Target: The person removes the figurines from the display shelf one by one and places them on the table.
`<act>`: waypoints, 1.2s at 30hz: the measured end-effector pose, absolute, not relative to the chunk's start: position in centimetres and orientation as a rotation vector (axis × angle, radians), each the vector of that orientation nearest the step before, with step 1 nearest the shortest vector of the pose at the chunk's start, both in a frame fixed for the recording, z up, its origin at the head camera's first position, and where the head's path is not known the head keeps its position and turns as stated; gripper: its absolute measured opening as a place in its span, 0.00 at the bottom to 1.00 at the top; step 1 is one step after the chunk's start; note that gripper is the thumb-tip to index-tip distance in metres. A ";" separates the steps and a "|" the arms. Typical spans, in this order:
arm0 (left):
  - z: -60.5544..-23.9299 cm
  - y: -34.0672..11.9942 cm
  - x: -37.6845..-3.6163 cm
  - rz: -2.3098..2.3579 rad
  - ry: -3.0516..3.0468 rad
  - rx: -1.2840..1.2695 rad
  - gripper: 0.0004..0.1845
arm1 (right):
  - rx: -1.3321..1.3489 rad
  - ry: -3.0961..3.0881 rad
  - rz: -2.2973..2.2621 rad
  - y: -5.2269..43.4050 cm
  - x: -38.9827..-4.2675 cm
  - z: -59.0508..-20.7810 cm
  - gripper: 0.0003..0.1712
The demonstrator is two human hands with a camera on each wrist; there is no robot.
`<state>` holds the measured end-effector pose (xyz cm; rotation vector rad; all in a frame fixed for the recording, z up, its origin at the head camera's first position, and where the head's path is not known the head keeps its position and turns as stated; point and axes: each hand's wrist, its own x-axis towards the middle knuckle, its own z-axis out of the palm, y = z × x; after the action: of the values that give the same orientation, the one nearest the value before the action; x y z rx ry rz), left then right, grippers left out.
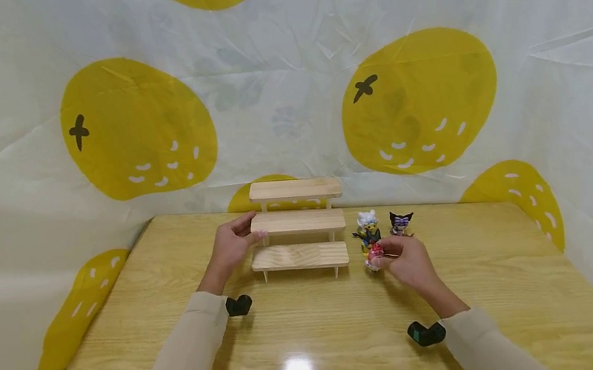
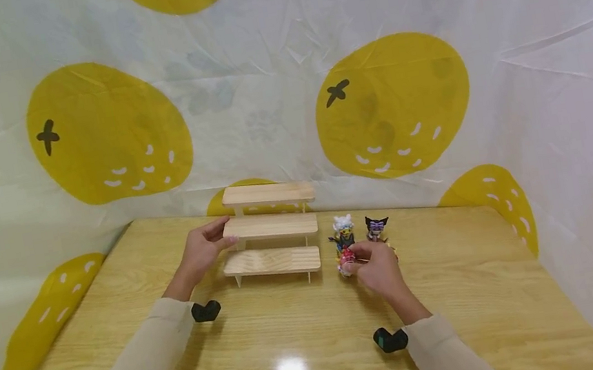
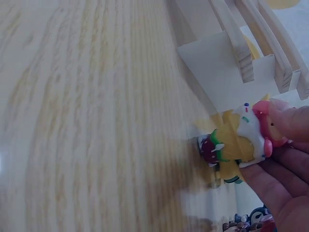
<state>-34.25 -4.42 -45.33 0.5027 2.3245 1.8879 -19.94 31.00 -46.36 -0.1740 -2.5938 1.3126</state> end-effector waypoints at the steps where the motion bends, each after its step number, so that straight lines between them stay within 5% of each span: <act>1: -45.3 -4.4 -34.2 1.893 2.318 0.503 0.34 | -0.172 -2.588 1.317 30.9 -19.9 -46.3 0.21; 36: -45.7 -5.1 -34.3 1.943 2.301 0.575 0.36 | -0.195 -2.569 1.239 31.0 -19.4 -44.7 0.23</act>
<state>-34.27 -5.08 -45.75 0.5754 2.3011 1.9430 -19.39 31.03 -44.69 -0.1948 -2.5688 1.2393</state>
